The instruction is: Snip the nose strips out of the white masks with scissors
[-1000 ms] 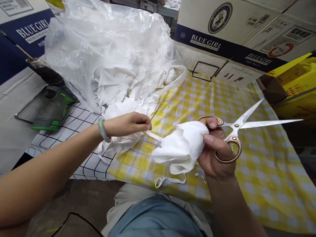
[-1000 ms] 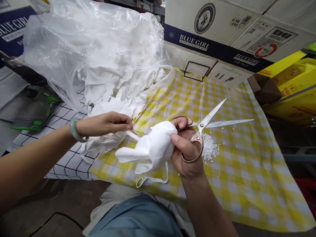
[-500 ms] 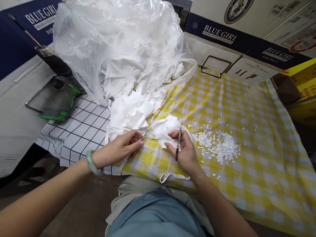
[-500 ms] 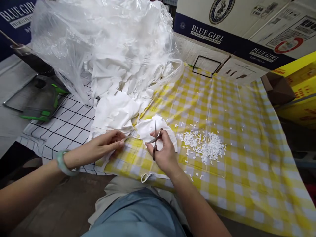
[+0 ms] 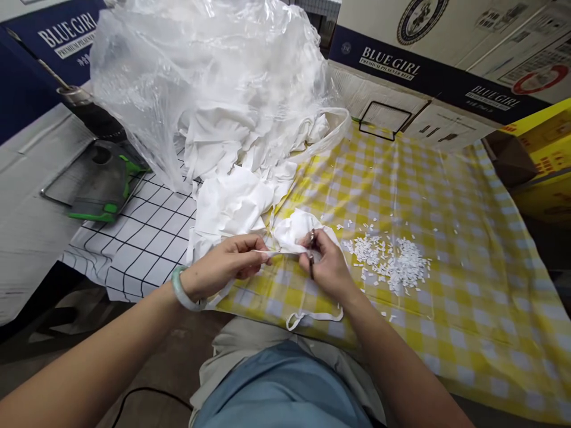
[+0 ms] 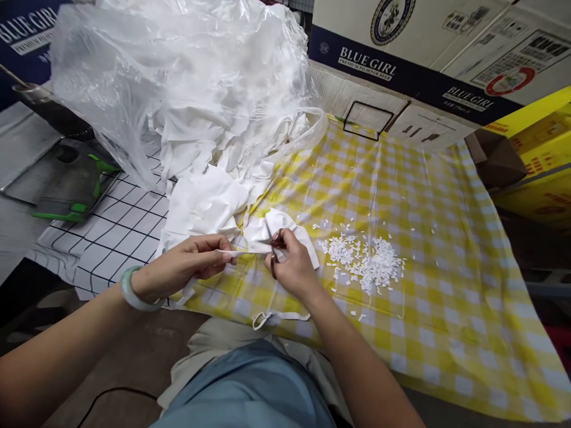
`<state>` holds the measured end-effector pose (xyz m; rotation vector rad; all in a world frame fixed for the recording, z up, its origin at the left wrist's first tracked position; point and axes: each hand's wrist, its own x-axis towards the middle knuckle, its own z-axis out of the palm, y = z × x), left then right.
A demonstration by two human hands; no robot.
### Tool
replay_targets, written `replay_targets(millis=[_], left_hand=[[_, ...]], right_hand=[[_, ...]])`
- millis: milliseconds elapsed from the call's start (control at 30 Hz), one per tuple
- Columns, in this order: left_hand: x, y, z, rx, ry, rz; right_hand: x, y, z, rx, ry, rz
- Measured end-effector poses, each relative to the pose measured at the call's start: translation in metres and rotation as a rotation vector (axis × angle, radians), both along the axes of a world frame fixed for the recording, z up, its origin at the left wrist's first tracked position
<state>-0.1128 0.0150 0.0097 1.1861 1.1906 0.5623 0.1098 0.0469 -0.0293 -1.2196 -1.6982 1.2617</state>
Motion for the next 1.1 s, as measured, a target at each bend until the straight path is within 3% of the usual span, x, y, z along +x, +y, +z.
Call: replay_targets(millis=[67,200,300,367,467,533,600,700,767,833,967,1100], left_hand=[[-0.004,-0.005,0.003,-0.162,-0.115,0.034],[0.002,-0.009,0.001,-0.262,-0.19,-0.061],[0.015,-0.007,-0.005,-0.375,-0.323,-0.035],[0.024,-0.004,-0.012,-0.415,-0.41,0.066],[0.03,-0.001,-0.02,-0.319,-0.421,0.257],[0.028,-0.001,-0.021,-0.247,-0.389,0.329],[0.023,-0.002,-0.018,-0.204,-0.359,0.33],[0.014,-0.003,-0.006,-0.167,-0.31,0.265],[0.008,-0.001,0.002,-0.116,-0.233,0.236],[0.003,0.002,0.009,-0.026,-0.087,0.236],[-0.003,0.003,0.019,0.227,0.214,0.259],[-0.003,-0.004,0.033,0.369,0.225,0.07]], right_hand=[[0.001,0.01,0.012,-0.108,0.187,-0.044],[-0.002,0.033,0.044,-0.203,0.439,-0.036],[-0.005,0.054,0.059,-0.172,0.476,0.002],[-0.005,0.068,0.06,-0.126,0.384,0.008],[-0.001,0.075,0.048,0.003,0.116,-0.095],[-0.001,0.062,0.035,0.154,0.004,-0.178],[-0.004,0.038,0.02,0.245,0.0,-0.135],[-0.013,0.003,0.003,0.178,0.002,0.032],[-0.018,-0.005,-0.001,0.104,0.041,0.023],[-0.02,0.002,0.005,0.014,0.165,-0.019],[-0.017,0.03,0.036,-0.161,0.347,0.038],[-0.016,0.046,0.063,-0.232,0.479,0.098]])
